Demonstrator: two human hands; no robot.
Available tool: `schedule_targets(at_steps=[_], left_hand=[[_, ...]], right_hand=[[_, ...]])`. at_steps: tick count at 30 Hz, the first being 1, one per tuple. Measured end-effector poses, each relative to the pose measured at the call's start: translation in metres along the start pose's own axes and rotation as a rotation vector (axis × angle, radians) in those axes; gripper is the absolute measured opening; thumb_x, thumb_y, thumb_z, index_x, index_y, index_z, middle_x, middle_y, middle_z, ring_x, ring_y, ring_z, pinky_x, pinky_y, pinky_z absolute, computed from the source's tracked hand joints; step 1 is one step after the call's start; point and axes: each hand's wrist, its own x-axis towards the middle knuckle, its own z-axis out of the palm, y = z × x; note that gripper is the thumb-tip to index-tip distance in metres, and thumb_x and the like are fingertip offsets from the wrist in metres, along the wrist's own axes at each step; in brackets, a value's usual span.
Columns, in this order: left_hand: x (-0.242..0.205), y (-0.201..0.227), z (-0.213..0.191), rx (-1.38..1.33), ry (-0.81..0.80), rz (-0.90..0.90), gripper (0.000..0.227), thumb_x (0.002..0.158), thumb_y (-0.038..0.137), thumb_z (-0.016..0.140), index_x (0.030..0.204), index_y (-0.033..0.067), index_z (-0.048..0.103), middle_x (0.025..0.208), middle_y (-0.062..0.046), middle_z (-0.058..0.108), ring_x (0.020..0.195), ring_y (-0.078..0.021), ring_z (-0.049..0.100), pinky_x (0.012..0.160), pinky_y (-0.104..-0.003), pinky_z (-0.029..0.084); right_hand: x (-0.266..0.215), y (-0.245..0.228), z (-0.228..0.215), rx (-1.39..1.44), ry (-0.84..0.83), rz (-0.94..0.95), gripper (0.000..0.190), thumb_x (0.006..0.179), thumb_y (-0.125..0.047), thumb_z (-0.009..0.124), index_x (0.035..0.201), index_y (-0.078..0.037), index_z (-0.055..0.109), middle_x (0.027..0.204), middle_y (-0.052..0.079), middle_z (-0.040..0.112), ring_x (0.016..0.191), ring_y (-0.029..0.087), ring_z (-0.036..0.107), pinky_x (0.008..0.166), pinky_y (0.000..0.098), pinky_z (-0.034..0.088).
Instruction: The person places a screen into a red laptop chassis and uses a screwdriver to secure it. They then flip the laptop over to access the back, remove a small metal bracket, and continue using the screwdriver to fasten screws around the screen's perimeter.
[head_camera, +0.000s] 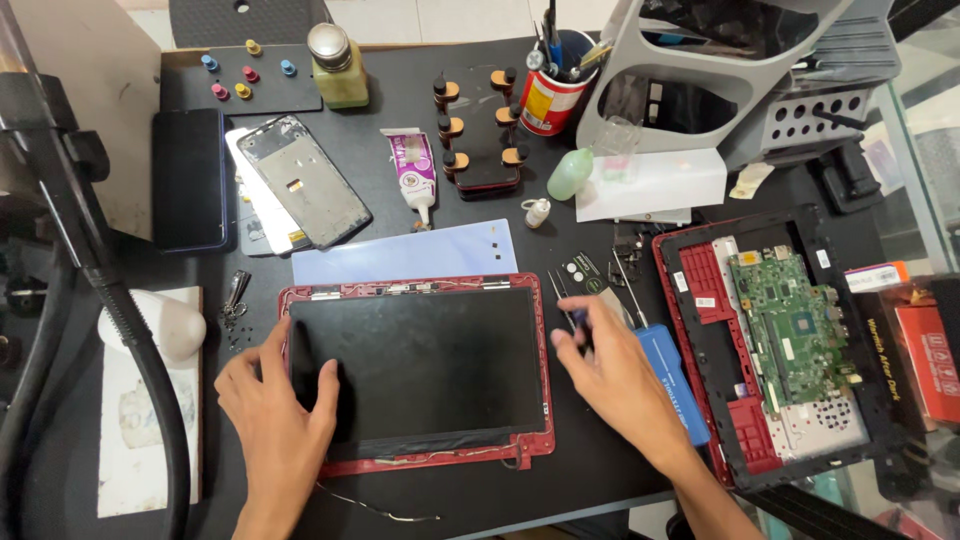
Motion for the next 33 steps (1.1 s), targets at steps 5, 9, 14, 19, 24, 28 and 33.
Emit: schedule_targets(at_steps=[5,9,14,19,24,28,33], left_hand=[[-0.001,0.015,0.003,-0.03,0.038,0.209,0.06,0.089,0.025,0.073,0.142,0.0049,0.055,0.141,-0.028,0.045,0.14,-0.0463,0.036,0.114,-0.057,0.028],[0.0,0.033,0.009,-0.057,-0.009,0.331,0.052,0.089,0.022,0.072,0.136,0.0064,0.06,0.143,-0.027,0.045,0.142,-0.0468,0.035,0.115,-0.057,0.028],[0.001,0.05,0.014,-0.045,-0.071,0.457,0.046,0.088,0.023,0.073,0.13,0.0068,0.064,0.14,-0.026,0.048,0.14,-0.0458,0.038,0.112,-0.057,0.029],[-0.001,0.046,0.016,-0.025,-0.027,0.433,0.046,0.088,0.027,0.074,0.129,0.0084,0.065,0.141,-0.027,0.048,0.138,-0.0468,0.041,0.111,-0.056,0.033],[-0.003,0.011,0.002,0.107,-0.002,0.256,0.053,0.092,0.035,0.073,0.137,0.0089,0.063,0.146,-0.024,0.051,0.136,-0.0434,0.049,0.112,-0.054,0.04],[-0.007,-0.008,-0.005,0.265,-0.008,0.122,0.068,0.087,0.047,0.075,0.142,0.0102,0.061,0.14,-0.027,0.052,0.12,-0.0449,0.059,0.095,-0.053,0.05],[-0.011,-0.021,-0.007,0.172,-0.191,-0.136,0.089,0.081,0.054,0.076,0.153,0.0082,0.049,0.123,-0.022,0.059,0.097,-0.042,0.067,0.078,-0.053,0.055]], right_hand=[[-0.003,0.01,0.001,0.041,0.128,-0.284,0.039,0.095,-0.01,0.063,0.134,-0.004,0.059,0.101,0.012,0.058,0.086,0.022,0.064,0.075,0.0357,0.055],[-0.003,0.005,0.006,0.032,0.104,-0.168,0.052,0.092,-0.012,0.067,0.142,-0.008,0.052,0.097,0.011,0.06,0.081,0.025,0.066,0.071,0.0367,0.058],[-0.003,0.005,0.017,-0.145,0.231,-0.331,0.056,0.094,-0.012,0.068,0.145,-0.005,0.048,0.105,0.016,0.062,0.089,0.035,0.065,0.075,0.0443,0.054],[-0.015,0.009,0.018,-0.268,0.308,-0.451,0.053,0.093,-0.011,0.069,0.143,-0.004,0.052,0.103,0.017,0.059,0.089,0.035,0.063,0.074,0.045,0.052],[-0.047,0.016,0.012,-0.212,0.296,-0.487,0.039,0.094,-0.011,0.07,0.132,-0.006,0.062,0.1,0.012,0.06,0.087,0.03,0.064,0.075,0.0422,0.053],[-0.062,0.029,-0.004,-0.099,0.292,-0.389,0.033,0.091,-0.012,0.072,0.123,-0.006,0.068,0.099,0.01,0.065,0.081,0.027,0.067,0.07,0.0376,0.055],[-0.076,0.051,-0.013,-0.046,0.292,-0.351,0.03,0.093,-0.009,0.07,0.122,-0.005,0.069,0.095,0.009,0.068,0.084,0.024,0.07,0.073,0.0342,0.056]])
